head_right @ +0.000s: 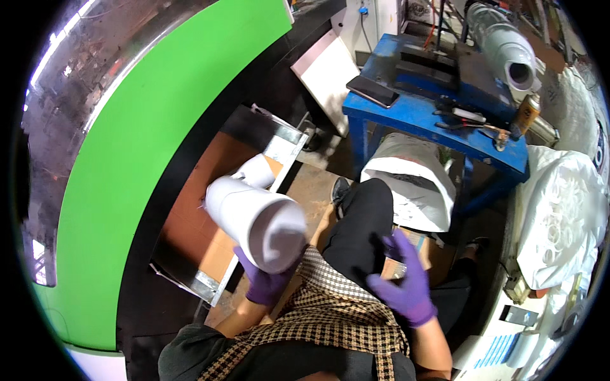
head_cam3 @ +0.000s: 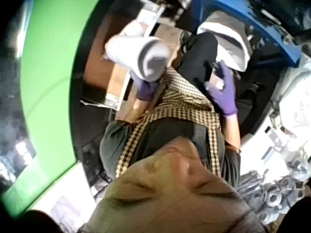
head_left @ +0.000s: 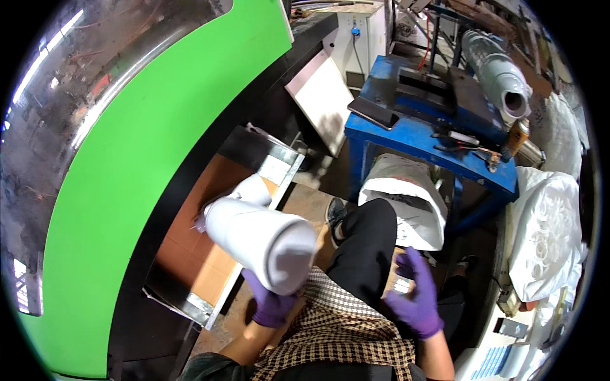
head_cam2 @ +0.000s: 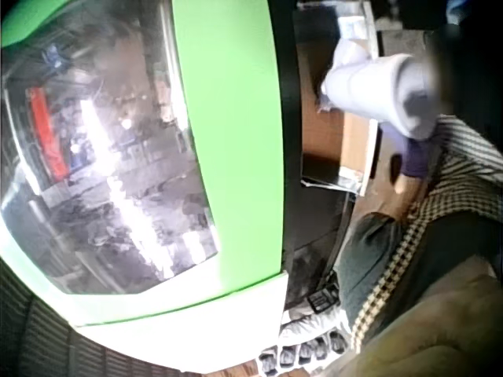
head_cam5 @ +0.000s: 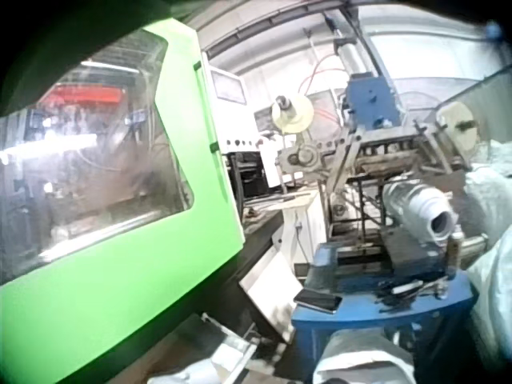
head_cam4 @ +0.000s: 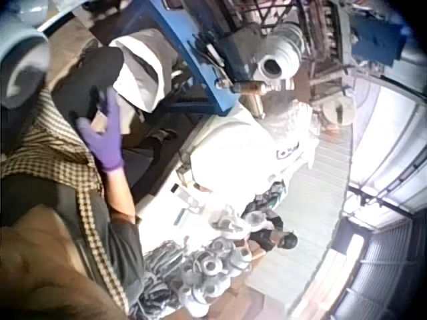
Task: The person repeatedly assembles white plastic containers by inserting a gray handle into the container's neck, then placing a circular cap on top. The person handles each container one at a time, secures the handle, and caps the unit before moving to the next.
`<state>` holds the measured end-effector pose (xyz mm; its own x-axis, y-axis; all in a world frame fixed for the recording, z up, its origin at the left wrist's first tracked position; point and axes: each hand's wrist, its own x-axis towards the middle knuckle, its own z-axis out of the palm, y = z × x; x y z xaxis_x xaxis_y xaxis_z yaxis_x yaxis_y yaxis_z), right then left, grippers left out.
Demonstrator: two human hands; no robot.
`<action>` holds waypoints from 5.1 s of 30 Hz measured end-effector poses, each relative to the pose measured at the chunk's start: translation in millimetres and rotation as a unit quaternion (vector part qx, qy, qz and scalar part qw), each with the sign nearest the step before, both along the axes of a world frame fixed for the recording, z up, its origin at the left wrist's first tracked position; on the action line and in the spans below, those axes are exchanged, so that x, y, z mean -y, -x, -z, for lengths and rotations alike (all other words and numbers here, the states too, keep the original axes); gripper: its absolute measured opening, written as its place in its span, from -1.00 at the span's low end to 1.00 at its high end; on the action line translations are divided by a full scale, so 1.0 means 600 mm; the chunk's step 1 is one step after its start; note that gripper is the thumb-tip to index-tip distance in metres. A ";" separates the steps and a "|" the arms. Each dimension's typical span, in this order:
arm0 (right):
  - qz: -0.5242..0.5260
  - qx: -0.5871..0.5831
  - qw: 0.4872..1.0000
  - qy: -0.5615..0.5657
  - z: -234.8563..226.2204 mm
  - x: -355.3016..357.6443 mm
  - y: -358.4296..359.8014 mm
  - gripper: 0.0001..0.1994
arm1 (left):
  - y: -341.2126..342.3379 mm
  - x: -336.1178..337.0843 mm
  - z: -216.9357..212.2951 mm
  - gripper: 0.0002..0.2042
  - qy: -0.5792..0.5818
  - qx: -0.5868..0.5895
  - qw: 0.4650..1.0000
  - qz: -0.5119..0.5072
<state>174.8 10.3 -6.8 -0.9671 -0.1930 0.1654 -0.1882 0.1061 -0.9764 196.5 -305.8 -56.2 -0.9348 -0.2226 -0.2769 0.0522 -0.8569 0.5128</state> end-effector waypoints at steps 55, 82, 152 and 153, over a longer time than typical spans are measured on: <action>0.054 0.278 0.942 0.179 0.035 -0.125 -0.033 -0.64 | 0.213 -0.456 0.043 -0.69 0.712 -0.540 0.449 0.011; 0.359 -0.114 0.908 -0.185 0.001 -0.333 -0.077 -0.82 | 0.229 -0.359 -0.015 -0.35 0.656 -0.503 0.547 0.130; 0.488 -0.054 0.810 -0.319 -0.144 -0.480 -0.220 -0.77 | 0.062 -0.499 0.108 -0.19 0.267 -0.638 -0.350 -0.632; 0.508 -0.069 0.744 -0.429 -0.135 -0.476 -0.218 -0.68 | 0.069 -0.500 0.100 -0.18 0.343 -0.769 -0.251 -0.477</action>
